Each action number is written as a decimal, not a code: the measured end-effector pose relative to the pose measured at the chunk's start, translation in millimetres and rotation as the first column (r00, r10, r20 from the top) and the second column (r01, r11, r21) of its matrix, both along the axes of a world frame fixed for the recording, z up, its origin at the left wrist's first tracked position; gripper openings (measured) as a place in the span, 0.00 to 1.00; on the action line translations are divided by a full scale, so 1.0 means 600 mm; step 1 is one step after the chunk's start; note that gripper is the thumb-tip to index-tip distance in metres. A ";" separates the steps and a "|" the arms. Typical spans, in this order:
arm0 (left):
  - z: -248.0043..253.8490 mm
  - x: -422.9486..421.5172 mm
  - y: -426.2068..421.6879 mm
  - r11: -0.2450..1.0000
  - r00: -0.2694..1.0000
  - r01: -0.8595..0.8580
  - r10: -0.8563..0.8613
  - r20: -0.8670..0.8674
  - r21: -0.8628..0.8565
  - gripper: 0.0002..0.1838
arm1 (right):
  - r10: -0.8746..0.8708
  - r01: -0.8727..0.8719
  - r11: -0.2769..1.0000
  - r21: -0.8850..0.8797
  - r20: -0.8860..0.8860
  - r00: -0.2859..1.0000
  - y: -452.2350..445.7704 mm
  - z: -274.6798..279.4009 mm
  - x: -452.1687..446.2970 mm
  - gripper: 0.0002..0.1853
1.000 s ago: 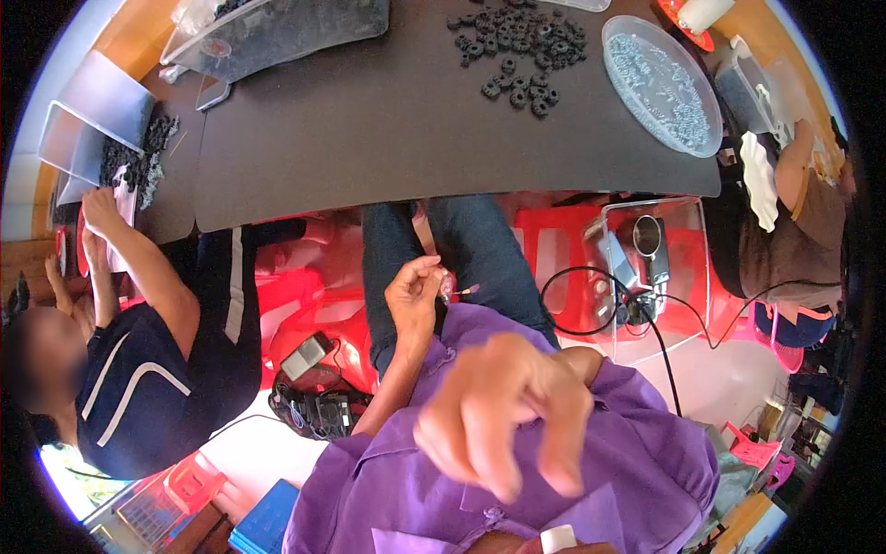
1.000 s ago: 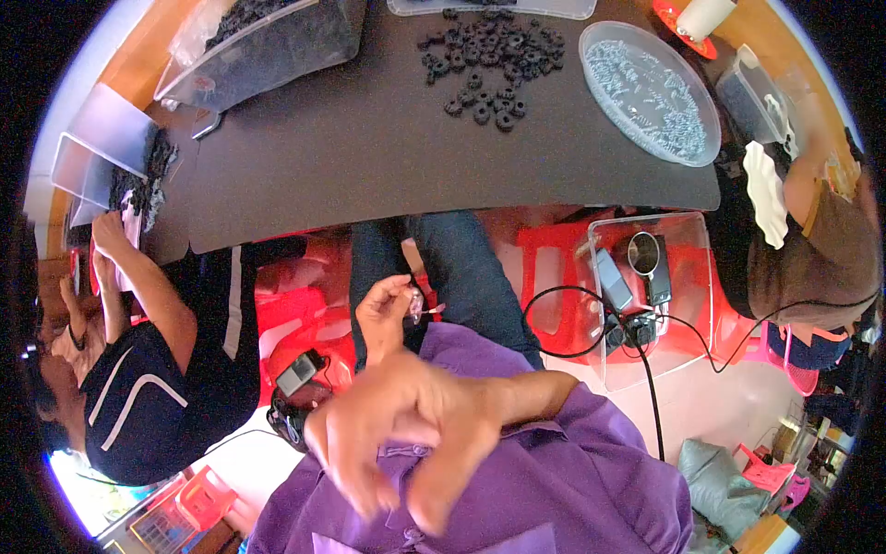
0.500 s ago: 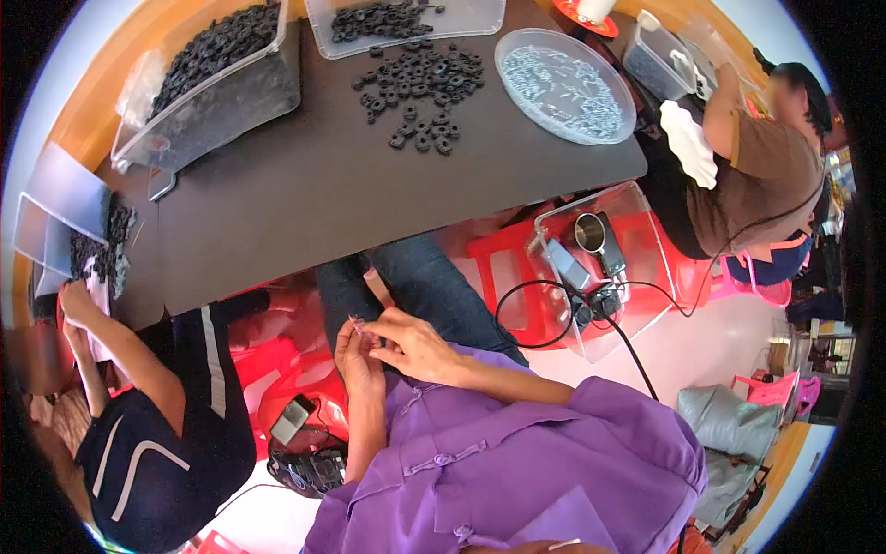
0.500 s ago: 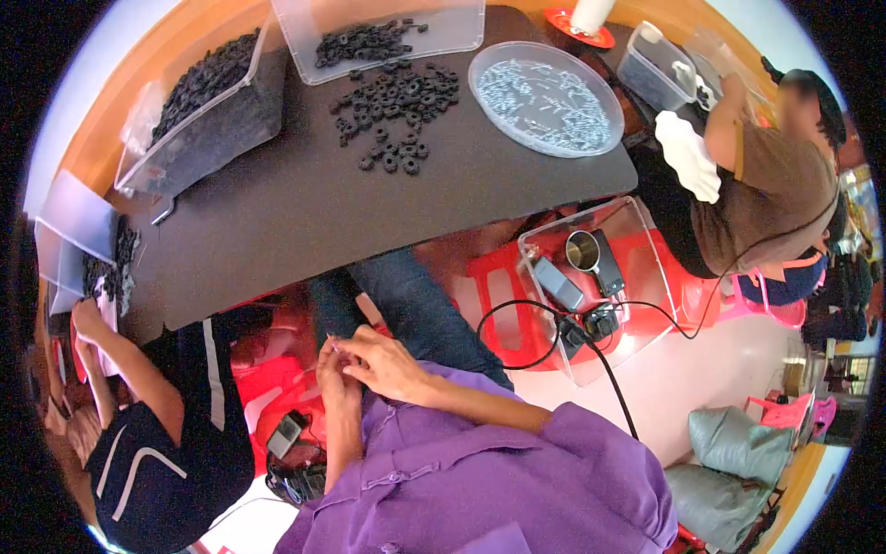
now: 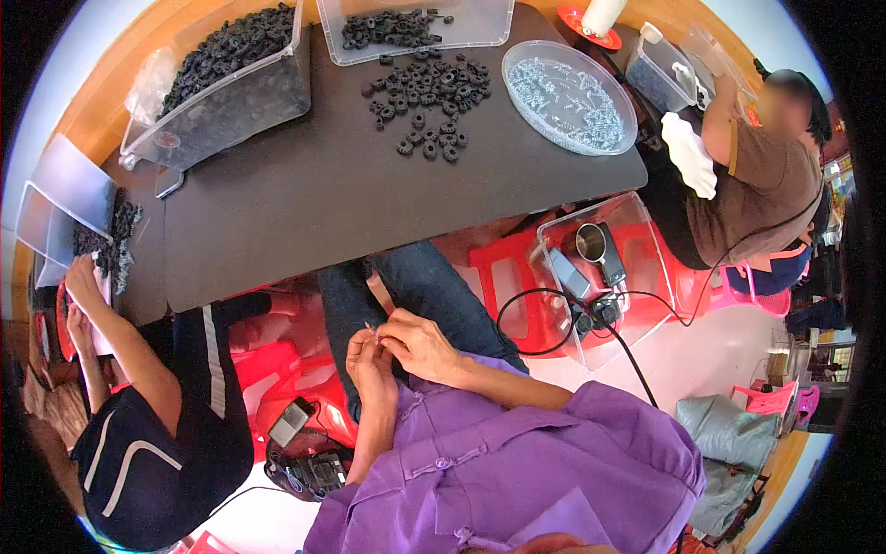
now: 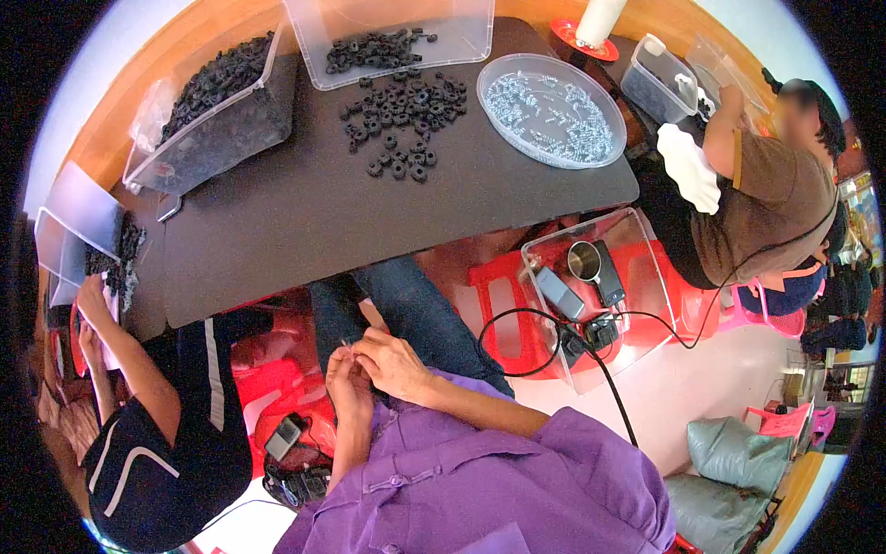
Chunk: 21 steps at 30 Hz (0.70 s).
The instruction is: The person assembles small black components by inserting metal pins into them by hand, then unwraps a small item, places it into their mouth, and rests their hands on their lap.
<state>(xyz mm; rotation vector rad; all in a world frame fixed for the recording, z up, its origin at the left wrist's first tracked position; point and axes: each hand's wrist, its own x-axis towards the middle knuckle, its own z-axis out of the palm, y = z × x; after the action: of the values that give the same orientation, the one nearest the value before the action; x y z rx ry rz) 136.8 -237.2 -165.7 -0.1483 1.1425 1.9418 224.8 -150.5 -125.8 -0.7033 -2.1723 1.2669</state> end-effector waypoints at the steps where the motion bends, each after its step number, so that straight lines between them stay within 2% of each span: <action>1: 0.005 0.001 0.000 1.000 1.000 0.003 -0.003 0.005 0.011 0.06 | 0.001 -0.001 1.000 0.002 0.000 1.000 0.001 -0.001 0.000 0.07; 4: 0.026 0.005 0.002 0.999 0.999 0.030 -0.031 0.028 0.025 0.07 | -0.088 0.085 0.996 -0.036 -0.069 0.994 0.001 -0.008 0.000 0.07; 5: 0.025 0.006 0.002 0.998 0.999 0.051 -0.051 -0.001 -0.024 0.07 | -0.110 0.104 0.992 -0.064 -0.096 0.989 0.003 -0.009 -0.002 0.08; 8: 0.022 0.013 0.001 0.993 0.990 0.076 -0.086 -0.115 -0.090 0.06 | -0.144 0.126 0.968 -0.215 -0.067 0.987 0.005 -0.020 -0.004 0.10; 9: 0.024 0.014 -0.001 0.990 0.988 0.086 -0.100 -0.120 -0.113 0.06 | -0.140 0.125 0.937 -0.327 -0.021 0.990 0.005 -0.022 -0.002 0.11; 13: 0.012 0.011 -0.016 0.974 0.978 0.130 -0.156 -0.136 -0.187 0.07 | -0.090 0.072 0.958 -0.278 -0.051 0.995 0.008 -0.035 0.000 0.14; 16: -0.001 0.015 -0.030 0.988 0.989 0.109 -0.119 -0.088 -0.111 0.06 | 0.030 -0.011 0.955 -0.298 0.060 0.998 0.005 -0.038 0.007 0.09; 21: -0.014 0.019 -0.039 0.997 0.998 0.056 -0.056 -0.001 -0.044 0.11 | 0.009 -0.002 0.965 -0.264 0.025 1.000 -0.012 -0.034 0.009 0.07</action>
<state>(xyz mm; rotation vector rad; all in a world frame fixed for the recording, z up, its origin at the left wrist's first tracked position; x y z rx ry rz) 148.2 -260.4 -174.0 -0.1365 1.1797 1.8685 230.0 -157.9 -146.2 -0.8223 -2.0470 1.5773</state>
